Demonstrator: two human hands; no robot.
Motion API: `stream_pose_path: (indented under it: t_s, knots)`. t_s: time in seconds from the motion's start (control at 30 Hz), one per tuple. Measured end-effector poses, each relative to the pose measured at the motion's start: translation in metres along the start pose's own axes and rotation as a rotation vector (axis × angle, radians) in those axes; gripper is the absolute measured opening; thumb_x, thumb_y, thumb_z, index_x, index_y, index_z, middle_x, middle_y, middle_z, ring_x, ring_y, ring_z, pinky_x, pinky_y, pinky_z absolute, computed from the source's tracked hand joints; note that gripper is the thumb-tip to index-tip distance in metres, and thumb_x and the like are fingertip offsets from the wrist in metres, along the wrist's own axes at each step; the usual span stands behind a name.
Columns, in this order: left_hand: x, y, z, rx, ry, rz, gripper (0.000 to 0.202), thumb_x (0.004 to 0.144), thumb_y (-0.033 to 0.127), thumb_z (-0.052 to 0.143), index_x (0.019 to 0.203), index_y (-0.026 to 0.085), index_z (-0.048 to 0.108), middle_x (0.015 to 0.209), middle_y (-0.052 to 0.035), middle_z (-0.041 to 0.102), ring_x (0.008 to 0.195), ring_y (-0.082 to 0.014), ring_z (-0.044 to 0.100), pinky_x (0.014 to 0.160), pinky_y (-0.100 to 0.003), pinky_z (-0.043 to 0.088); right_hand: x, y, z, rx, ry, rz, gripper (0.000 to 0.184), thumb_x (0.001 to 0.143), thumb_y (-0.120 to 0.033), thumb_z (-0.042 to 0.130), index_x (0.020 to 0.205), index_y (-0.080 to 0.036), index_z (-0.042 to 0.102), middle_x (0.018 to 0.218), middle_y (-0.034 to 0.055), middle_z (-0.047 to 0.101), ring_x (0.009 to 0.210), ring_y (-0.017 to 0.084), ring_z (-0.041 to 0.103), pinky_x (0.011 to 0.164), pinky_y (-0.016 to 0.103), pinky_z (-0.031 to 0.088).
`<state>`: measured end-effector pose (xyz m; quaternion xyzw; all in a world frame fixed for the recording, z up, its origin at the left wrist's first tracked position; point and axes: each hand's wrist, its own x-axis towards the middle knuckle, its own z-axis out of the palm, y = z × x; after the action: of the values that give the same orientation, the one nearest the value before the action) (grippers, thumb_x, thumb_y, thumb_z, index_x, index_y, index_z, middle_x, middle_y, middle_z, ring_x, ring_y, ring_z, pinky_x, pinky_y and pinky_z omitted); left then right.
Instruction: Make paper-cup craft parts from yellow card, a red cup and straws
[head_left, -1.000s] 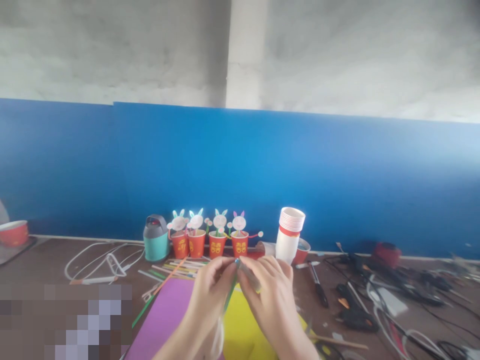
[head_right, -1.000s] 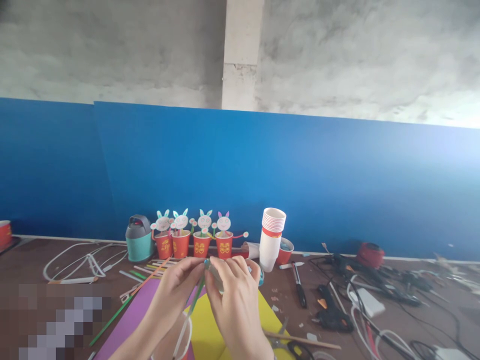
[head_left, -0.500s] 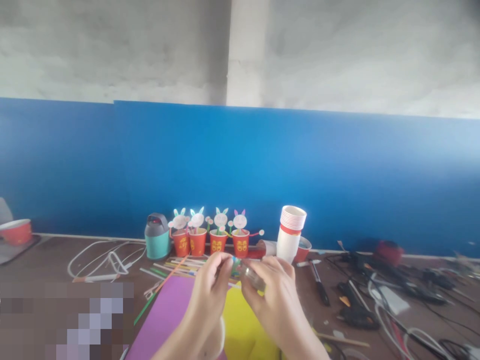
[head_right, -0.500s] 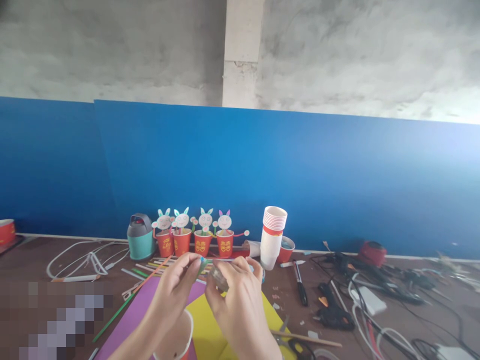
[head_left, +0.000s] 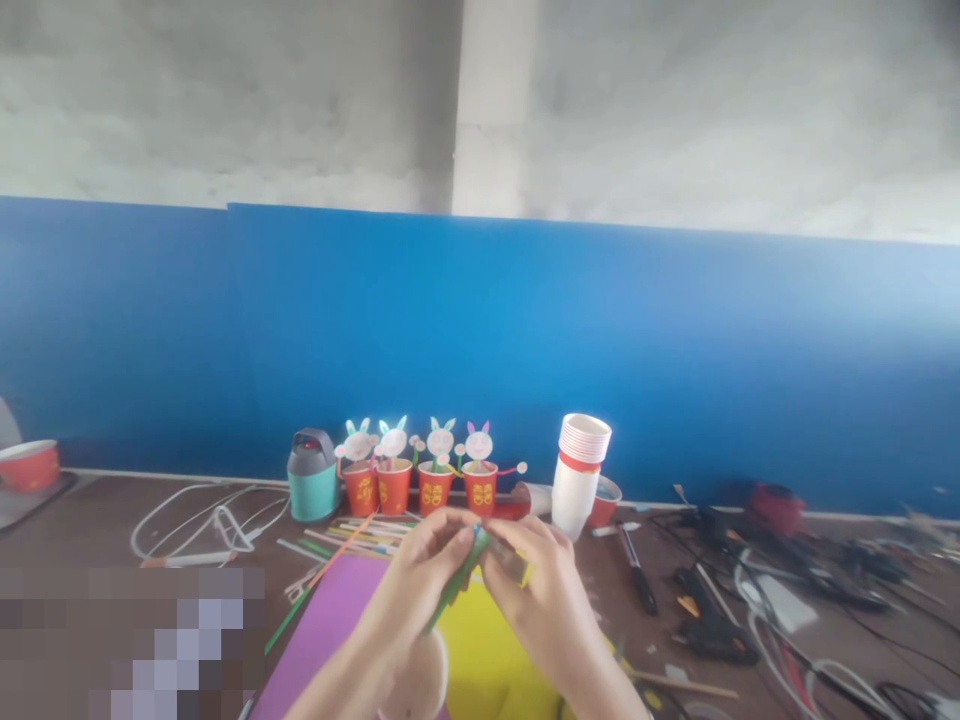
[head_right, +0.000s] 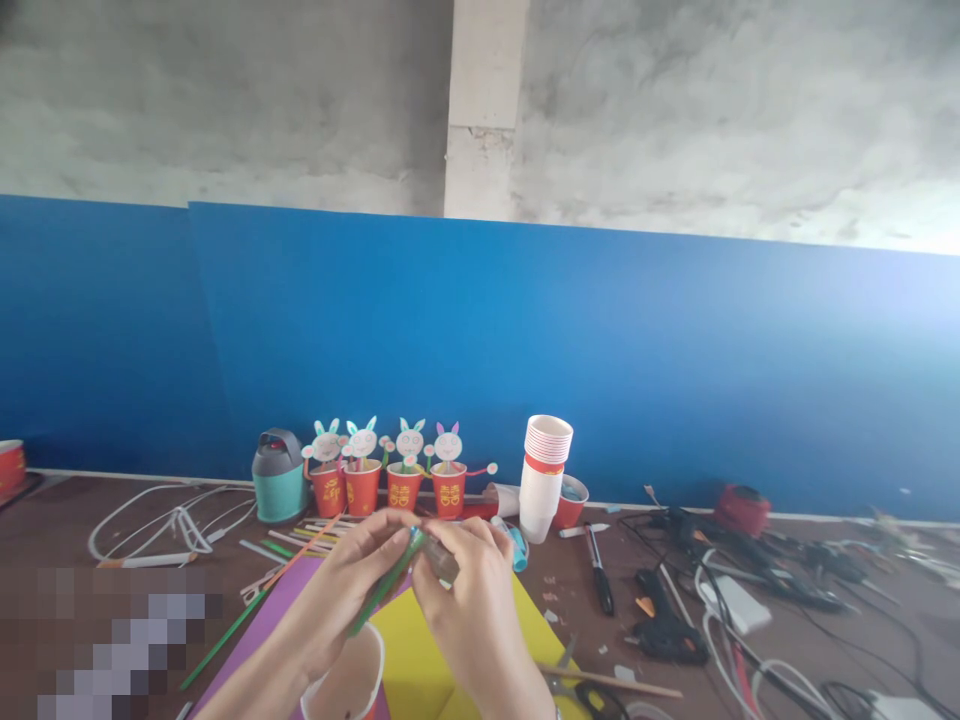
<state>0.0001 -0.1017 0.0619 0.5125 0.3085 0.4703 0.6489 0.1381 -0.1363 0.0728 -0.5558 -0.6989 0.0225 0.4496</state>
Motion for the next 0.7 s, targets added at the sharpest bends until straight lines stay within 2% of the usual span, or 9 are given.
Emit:
stream_pose_path:
  t_s: [0.07,0.1,0.23,0.3,0.4,0.53,0.7]
  knots:
    - [0.002,-0.001,-0.002,0.033,0.024,0.019,0.038,0.075,0.045,0.069,0.1,0.02,0.056,0.065,0.0025,0.059,0.052,-0.0087,0.048,0.051,-0.02,0.035,-0.001,-0.001,0.002,-0.015,0.029,-0.028,0.023,0.078,-0.02,0.057,0.095,-0.026,0.071,0.085,0.0041,0.073,0.084,0.024,0.063,0.081,0.038,0.044]
    - [0.002,-0.001,-0.003,0.069,0.037,0.038,0.036,0.075,0.045,0.069,0.097,0.02,0.056,0.065,0.0018,0.06,0.053,-0.0098,0.05,0.051,-0.02,0.037,-0.001,-0.001,0.003,-0.027,0.045,-0.044,0.023,0.078,-0.02,0.057,0.096,-0.026,0.071,0.085,0.004,0.073,0.084,0.024,0.063,0.083,0.039,0.043]
    - [0.002,0.001,-0.001,0.313,0.072,0.214,0.029,0.082,0.043,0.06,0.075,0.016,0.062,0.068,-0.0028,0.062,0.067,-0.0152,0.058,0.062,-0.024,0.044,-0.003,-0.001,0.005,-0.086,0.126,-0.079,0.024,0.078,-0.02,0.059,0.098,-0.024,0.071,0.084,0.0042,0.073,0.083,0.023,0.062,0.087,0.043,0.037]
    - [0.001,0.001,0.0,0.396,0.065,0.294,0.027,0.082,0.041,0.058,0.078,0.015,0.065,0.078,-0.0055,0.065,0.077,-0.0189,0.062,0.067,-0.026,0.046,-0.004,0.0,0.007,-0.116,0.164,-0.088,0.023,0.078,-0.019,0.06,0.098,-0.023,0.071,0.082,0.0041,0.073,0.083,0.023,0.062,0.089,0.044,0.036]
    - [0.001,-0.001,0.002,0.412,0.084,0.296,0.022,0.078,0.036,0.062,0.086,0.015,0.067,0.087,-0.0081,0.068,0.084,-0.023,0.065,0.07,-0.028,0.049,-0.005,0.0,0.009,-0.139,0.19,-0.114,0.024,0.077,-0.018,0.06,0.098,-0.022,0.071,0.081,0.0046,0.073,0.084,0.023,0.062,0.09,0.044,0.034]
    - [0.003,-0.004,0.0,0.394,0.149,0.285,0.023,0.081,0.037,0.058,0.082,0.016,0.066,0.081,-0.0064,0.068,0.076,-0.0209,0.065,0.068,-0.027,0.049,-0.004,-0.002,0.008,-0.133,0.126,-0.121,0.023,0.08,-0.021,0.06,0.102,-0.024,0.069,0.081,0.0028,0.072,0.084,0.022,0.062,0.092,0.044,0.033]
    - [-0.002,0.005,0.001,0.389,0.232,0.349,0.022,0.08,0.038,0.06,0.077,0.016,0.065,0.071,-0.0017,0.063,0.065,-0.0167,0.06,0.059,-0.023,0.046,-0.004,-0.006,-0.002,-0.111,-0.012,-0.183,0.027,0.087,-0.024,0.054,0.112,-0.021,0.063,0.092,0.0057,0.072,0.092,0.023,0.06,0.095,0.046,0.034]
